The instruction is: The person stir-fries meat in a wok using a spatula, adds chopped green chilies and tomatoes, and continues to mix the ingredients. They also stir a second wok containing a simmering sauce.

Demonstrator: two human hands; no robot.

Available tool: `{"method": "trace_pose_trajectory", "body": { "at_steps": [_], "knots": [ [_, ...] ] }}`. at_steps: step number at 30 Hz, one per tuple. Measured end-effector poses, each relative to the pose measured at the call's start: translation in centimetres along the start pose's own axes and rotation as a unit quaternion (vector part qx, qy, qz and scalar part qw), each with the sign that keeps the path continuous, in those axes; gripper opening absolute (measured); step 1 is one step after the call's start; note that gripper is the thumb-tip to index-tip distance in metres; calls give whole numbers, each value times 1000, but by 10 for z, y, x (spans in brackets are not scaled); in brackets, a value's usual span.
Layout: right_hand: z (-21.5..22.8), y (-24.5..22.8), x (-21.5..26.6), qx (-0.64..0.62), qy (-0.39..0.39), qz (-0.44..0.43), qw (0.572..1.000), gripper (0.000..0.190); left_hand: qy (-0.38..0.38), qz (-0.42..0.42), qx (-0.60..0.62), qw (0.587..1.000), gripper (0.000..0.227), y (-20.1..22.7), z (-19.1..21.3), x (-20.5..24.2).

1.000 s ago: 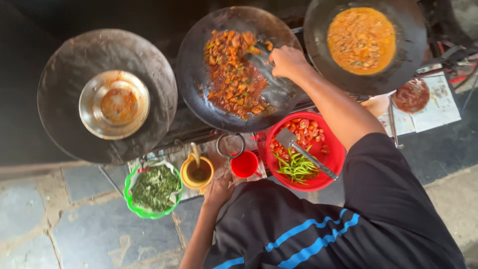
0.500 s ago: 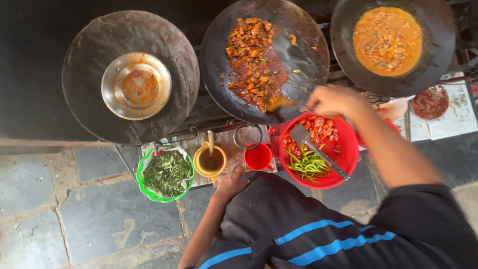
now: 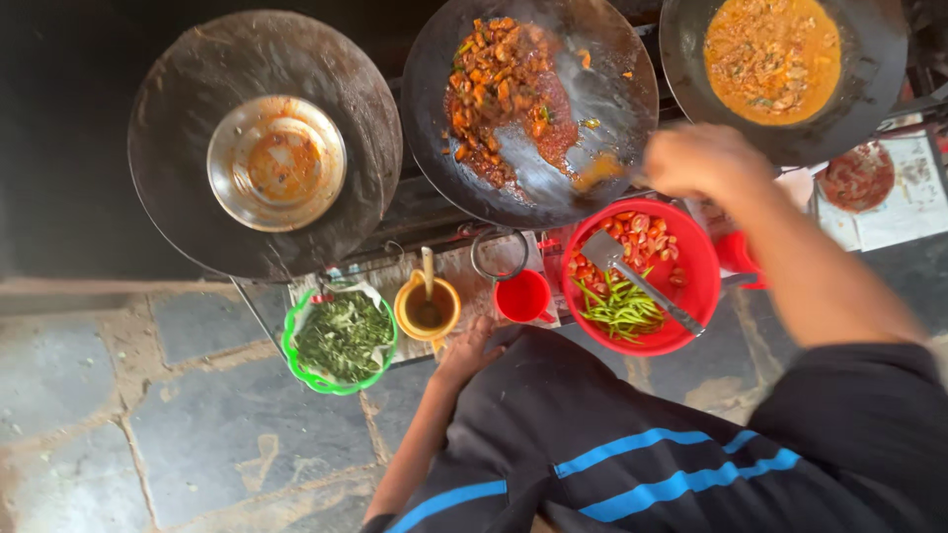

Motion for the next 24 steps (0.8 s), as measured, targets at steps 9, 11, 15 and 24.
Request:
{"method": "trace_pose_trajectory", "body": {
  "at_steps": [9, 11, 15, 24],
  "knots": [
    [-35, -25, -91, -165, 56, 9, 985, 20, 1, 63, -50, 997, 45, 4, -1, 0],
    [-26, -47, -122, -168, 119, 18, 978, 17, -3, 49, -34, 998, 50, 5, 1, 2],
    [-16, -66, -125, -163, 247, 54, 954, 27, -10, 35, -17, 999, 59, 3, 3, -2],
    [-34, -21, 6, -181, -53, 31, 981, 48, -31, 20, -35, 999, 76, -12, -2, -3]
  ]
}}
Point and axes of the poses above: each hand's wrist, its own x-axis away from the middle knuckle, its own z-axis out of the back of the hand, y = z × x, the point moved 2 cm from there along -x, towards the middle knuckle, and after that the axes turned 4 degrees about y, right-handed, at the moved point
